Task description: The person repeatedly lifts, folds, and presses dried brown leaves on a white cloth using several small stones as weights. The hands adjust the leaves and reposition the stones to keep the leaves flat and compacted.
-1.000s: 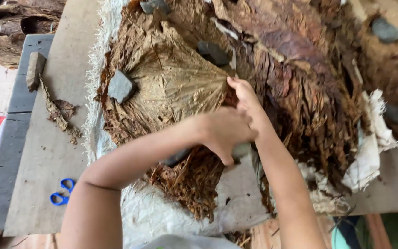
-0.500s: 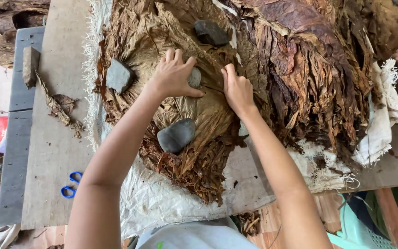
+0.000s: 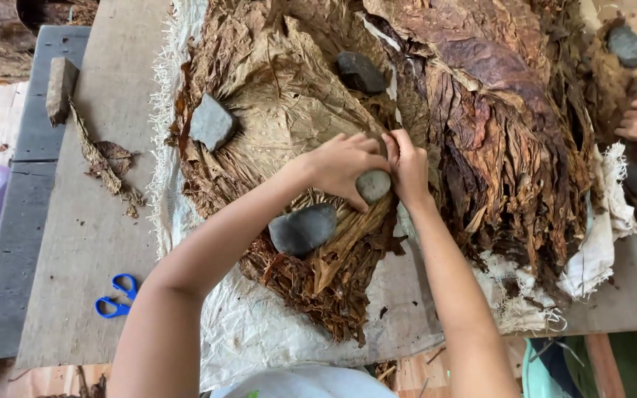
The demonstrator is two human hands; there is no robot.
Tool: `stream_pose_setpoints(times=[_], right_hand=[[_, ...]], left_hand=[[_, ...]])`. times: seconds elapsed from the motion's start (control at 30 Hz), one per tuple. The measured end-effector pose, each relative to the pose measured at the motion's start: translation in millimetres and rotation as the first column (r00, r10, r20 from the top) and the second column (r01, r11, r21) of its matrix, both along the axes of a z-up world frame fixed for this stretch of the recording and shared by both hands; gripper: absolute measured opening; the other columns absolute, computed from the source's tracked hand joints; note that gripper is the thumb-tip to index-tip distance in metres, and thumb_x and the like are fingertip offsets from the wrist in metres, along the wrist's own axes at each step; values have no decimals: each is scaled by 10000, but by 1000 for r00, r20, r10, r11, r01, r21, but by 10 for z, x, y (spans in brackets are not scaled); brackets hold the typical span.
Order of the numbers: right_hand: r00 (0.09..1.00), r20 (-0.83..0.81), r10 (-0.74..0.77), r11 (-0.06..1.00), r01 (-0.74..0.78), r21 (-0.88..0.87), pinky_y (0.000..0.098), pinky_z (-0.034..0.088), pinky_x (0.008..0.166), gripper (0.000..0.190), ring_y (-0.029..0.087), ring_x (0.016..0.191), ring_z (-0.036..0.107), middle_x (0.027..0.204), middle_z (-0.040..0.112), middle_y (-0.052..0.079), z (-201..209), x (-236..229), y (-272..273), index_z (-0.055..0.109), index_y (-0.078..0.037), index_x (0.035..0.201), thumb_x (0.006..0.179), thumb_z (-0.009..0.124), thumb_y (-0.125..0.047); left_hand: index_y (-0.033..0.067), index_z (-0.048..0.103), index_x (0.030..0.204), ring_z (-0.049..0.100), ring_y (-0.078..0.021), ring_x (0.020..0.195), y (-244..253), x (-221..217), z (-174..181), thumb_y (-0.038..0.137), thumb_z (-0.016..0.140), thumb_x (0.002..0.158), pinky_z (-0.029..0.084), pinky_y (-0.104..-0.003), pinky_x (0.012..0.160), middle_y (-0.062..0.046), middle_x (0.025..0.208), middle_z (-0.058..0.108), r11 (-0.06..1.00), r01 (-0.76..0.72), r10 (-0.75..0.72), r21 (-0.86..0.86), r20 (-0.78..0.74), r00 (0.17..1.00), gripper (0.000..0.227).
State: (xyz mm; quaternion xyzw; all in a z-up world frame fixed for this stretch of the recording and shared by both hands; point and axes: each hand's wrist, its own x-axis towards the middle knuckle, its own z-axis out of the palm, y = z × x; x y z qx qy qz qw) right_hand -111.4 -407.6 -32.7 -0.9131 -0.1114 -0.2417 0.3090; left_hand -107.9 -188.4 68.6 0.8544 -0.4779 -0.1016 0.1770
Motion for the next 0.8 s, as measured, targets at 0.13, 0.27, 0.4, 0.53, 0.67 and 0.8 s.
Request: stream_pose_setpoints(times=[0.13, 0.27, 0.4, 0.53, 0.67, 0.8], right_hand=[[998, -61, -35, 998, 32, -60, 625, 547, 642, 240, 506, 814, 791, 755, 758, 268, -290, 112, -81, 739, -174, 1215, 1254, 660, -397], [984, -165, -67, 996, 76, 52, 571, 590, 676, 362, 472, 829, 794, 835, 781, 291, -351, 361, -252, 795, -129, 1178, 1286, 578, -399], [988, -151, -35, 984, 60, 167, 461, 650, 770, 297, 375, 917, 838, 959, 845, 168, 221, 730, -57, 833, -117, 1249, 1267, 676, -369], [985, -150, 88, 994, -77, 84, 582, 604, 1170, 659, 478, 1361, 721, 1458, 699, 245, 195, 1685, 214, 682, -27, 1553, 1051, 919, -381], [872, -467, 150, 982, -187, -35, 575, 407, 1391, 817, 487, 1649, 447, 1739, 502, 127, -23, 2477, 267, 521, -190, 1764, 1001, 800, -277], [892, -414, 180, 984, -157, 88, 586, 375, 1389, 678, 435, 1646, 478, 1694, 600, 156, -269, 2783, 32, 641, -225, 1679, 1050, 805, -418]], left_hand=[[260, 655, 1618, 587, -332, 1449, -107, 163, -450, 910, 864, 768, 556, -558, 1100, -110, 1531, 657, 981, 38, -66, 193, 142, 988, 1090], [203, 762, 1473, 667, -379, 1404, 71, 486, -181, 951, 755, 822, 574, -589, 1139, -153, 1456, 720, 993, -14, 14, -120, -2, 1000, 991], [242, 808, 1419, 716, -296, 1345, 411, 1521, -284, 823, 832, 871, 514, -582, 1242, -62, 1404, 725, 960, -270, 274, -78, 477, 835, 800], [452, 889, 1153, 853, -281, 1150, 231, 2293, -454, 866, 866, 810, 639, -511, 1062, 21, 1120, 886, 930, -310, 229, 196, 352, 908, 537], [508, 906, 1078, 848, -302, 1137, -17, 2286, -252, 746, 943, 816, 676, -533, 1002, 102, 1099, 894, 946, -246, 232, 210, 89, 969, 356], [596, 876, 1091, 824, -304, 1216, -240, 2488, -482, 633, 923, 888, 664, -518, 1096, 104, 1154, 887, 964, -202, 223, 175, -115, 968, 212]])
